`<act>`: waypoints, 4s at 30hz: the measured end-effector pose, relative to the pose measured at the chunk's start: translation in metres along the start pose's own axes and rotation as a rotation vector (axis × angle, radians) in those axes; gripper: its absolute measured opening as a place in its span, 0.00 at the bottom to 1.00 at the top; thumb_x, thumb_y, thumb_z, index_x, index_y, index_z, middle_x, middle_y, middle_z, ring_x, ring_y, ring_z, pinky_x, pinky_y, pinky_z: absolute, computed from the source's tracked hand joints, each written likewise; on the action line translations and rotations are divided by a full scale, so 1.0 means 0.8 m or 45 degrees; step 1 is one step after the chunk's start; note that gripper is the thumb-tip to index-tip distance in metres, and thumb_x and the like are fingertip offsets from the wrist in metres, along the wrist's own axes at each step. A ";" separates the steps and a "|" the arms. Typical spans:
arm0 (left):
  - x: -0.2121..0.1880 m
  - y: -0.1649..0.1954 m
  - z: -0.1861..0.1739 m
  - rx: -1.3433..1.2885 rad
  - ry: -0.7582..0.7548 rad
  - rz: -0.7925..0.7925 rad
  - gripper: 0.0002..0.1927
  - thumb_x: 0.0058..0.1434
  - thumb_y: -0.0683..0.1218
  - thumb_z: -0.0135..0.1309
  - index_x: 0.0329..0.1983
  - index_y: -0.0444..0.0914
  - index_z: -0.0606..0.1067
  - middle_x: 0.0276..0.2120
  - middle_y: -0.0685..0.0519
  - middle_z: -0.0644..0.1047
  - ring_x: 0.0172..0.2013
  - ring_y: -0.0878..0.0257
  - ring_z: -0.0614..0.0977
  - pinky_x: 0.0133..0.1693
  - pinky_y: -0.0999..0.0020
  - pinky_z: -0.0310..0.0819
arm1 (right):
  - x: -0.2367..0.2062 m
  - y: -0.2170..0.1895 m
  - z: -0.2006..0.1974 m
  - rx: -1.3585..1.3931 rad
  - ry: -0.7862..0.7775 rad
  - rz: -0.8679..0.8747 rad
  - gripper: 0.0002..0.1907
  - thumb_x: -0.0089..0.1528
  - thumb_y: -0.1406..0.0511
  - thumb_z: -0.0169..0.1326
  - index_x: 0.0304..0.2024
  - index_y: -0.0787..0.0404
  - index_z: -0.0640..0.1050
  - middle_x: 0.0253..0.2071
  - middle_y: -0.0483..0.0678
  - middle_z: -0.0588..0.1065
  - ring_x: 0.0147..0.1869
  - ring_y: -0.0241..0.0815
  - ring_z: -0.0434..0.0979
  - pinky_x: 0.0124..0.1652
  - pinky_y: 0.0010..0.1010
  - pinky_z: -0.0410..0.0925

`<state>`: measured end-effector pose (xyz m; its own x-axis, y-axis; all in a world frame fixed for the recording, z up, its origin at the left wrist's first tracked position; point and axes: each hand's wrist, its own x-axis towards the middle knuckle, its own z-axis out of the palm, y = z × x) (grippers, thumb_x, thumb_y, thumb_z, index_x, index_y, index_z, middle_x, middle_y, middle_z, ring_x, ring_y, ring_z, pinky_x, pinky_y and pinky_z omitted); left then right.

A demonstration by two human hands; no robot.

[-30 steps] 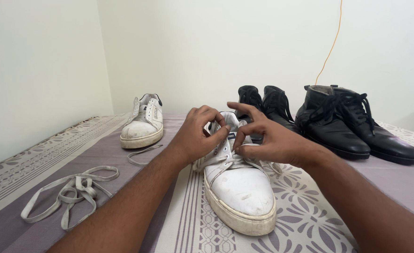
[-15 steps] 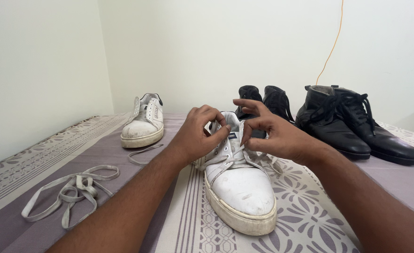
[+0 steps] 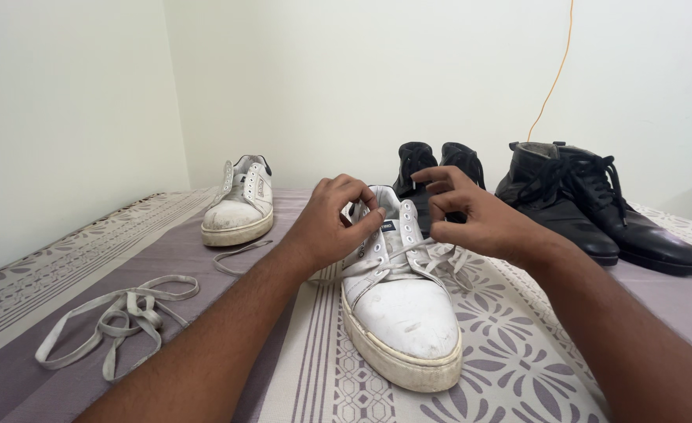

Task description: The person removes the laces from a white sneaker by pulling them out of the eyelets, then threads the laces back through the eyelets to re-lace the shoe. They then move the sneaker aside and begin pulling the laces out of a black dress shoe.

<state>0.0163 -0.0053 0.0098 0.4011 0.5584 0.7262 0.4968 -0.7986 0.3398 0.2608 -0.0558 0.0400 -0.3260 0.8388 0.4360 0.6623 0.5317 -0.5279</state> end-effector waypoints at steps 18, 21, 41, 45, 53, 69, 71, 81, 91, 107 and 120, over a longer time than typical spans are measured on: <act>0.001 -0.001 0.000 -0.016 0.005 0.017 0.13 0.61 0.52 0.57 0.41 0.38 0.77 0.45 0.50 0.74 0.53 0.58 0.71 0.42 0.66 0.83 | -0.004 -0.026 0.017 -0.044 -0.103 -0.199 0.15 0.48 0.60 0.57 0.35 0.57 0.84 0.75 0.48 0.54 0.78 0.56 0.52 0.67 0.60 0.54; 0.000 -0.002 0.001 -0.018 0.016 0.026 0.13 0.61 0.52 0.57 0.41 0.38 0.77 0.44 0.50 0.74 0.52 0.57 0.72 0.42 0.67 0.86 | -0.002 -0.028 0.029 -0.067 -0.183 -0.117 0.15 0.46 0.60 0.58 0.35 0.56 0.85 0.76 0.45 0.53 0.79 0.55 0.45 0.66 0.64 0.52; 0.002 -0.003 0.001 -0.002 0.016 0.040 0.13 0.61 0.51 0.58 0.40 0.38 0.77 0.44 0.49 0.74 0.51 0.58 0.72 0.41 0.68 0.86 | -0.001 -0.022 0.023 -0.034 -0.042 -0.262 0.07 0.48 0.62 0.58 0.26 0.58 0.81 0.74 0.48 0.57 0.79 0.55 0.53 0.68 0.59 0.55; 0.002 -0.002 0.001 -0.002 0.010 0.040 0.13 0.61 0.52 0.58 0.40 0.38 0.77 0.44 0.49 0.75 0.52 0.58 0.72 0.41 0.68 0.86 | 0.001 -0.019 0.021 -0.015 -0.023 -0.187 0.07 0.49 0.62 0.58 0.25 0.59 0.79 0.73 0.46 0.59 0.78 0.53 0.56 0.68 0.56 0.54; 0.002 -0.001 -0.001 0.017 -0.016 0.010 0.13 0.61 0.53 0.57 0.39 0.39 0.77 0.45 0.49 0.74 0.53 0.57 0.71 0.43 0.66 0.86 | 0.003 -0.010 0.014 0.009 0.079 -0.135 0.08 0.51 0.63 0.56 0.23 0.61 0.76 0.71 0.47 0.61 0.76 0.52 0.60 0.66 0.51 0.60; 0.001 0.001 -0.002 0.021 -0.007 0.016 0.13 0.61 0.53 0.57 0.39 0.39 0.77 0.45 0.50 0.74 0.52 0.58 0.71 0.43 0.67 0.85 | 0.015 0.009 0.013 0.039 0.151 0.356 0.20 0.56 0.56 0.57 0.28 0.69 0.78 0.65 0.47 0.65 0.53 0.50 0.79 0.38 0.44 0.78; 0.001 0.001 -0.002 0.015 0.003 0.025 0.13 0.61 0.53 0.57 0.39 0.39 0.77 0.45 0.50 0.75 0.52 0.58 0.71 0.43 0.67 0.86 | 0.013 0.012 0.013 0.078 0.175 0.079 0.17 0.57 0.57 0.54 0.36 0.65 0.80 0.64 0.51 0.65 0.61 0.50 0.73 0.51 0.42 0.71; 0.001 0.000 -0.001 0.011 -0.010 0.024 0.13 0.61 0.53 0.56 0.40 0.39 0.77 0.45 0.49 0.74 0.52 0.58 0.71 0.42 0.67 0.86 | 0.002 -0.015 0.024 -0.053 0.011 -0.233 0.14 0.48 0.59 0.56 0.35 0.56 0.82 0.70 0.50 0.59 0.77 0.55 0.55 0.66 0.58 0.56; 0.000 -0.003 0.000 0.002 0.008 0.036 0.12 0.61 0.52 0.57 0.40 0.39 0.77 0.45 0.49 0.74 0.52 0.57 0.71 0.42 0.67 0.86 | 0.001 -0.022 0.035 -0.032 -0.144 -0.276 0.12 0.47 0.60 0.56 0.27 0.59 0.82 0.74 0.50 0.55 0.80 0.58 0.46 0.66 0.65 0.53; 0.000 0.000 -0.001 -0.010 -0.001 0.014 0.14 0.61 0.52 0.57 0.43 0.38 0.77 0.46 0.49 0.74 0.53 0.58 0.71 0.42 0.68 0.86 | 0.003 -0.014 0.025 -0.064 0.096 -0.313 0.09 0.47 0.61 0.57 0.25 0.59 0.80 0.72 0.51 0.59 0.79 0.55 0.51 0.66 0.60 0.55; 0.000 0.001 -0.001 0.005 -0.005 -0.003 0.13 0.61 0.52 0.57 0.41 0.39 0.77 0.46 0.50 0.74 0.53 0.58 0.71 0.43 0.67 0.83 | 0.011 0.006 0.019 -0.154 0.343 -0.212 0.09 0.52 0.61 0.57 0.23 0.61 0.79 0.69 0.51 0.62 0.76 0.55 0.53 0.65 0.55 0.58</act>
<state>0.0161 -0.0063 0.0107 0.4032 0.5612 0.7228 0.5009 -0.7964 0.3390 0.2509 -0.0443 0.0303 -0.2567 0.6721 0.6946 0.6954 0.6275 -0.3502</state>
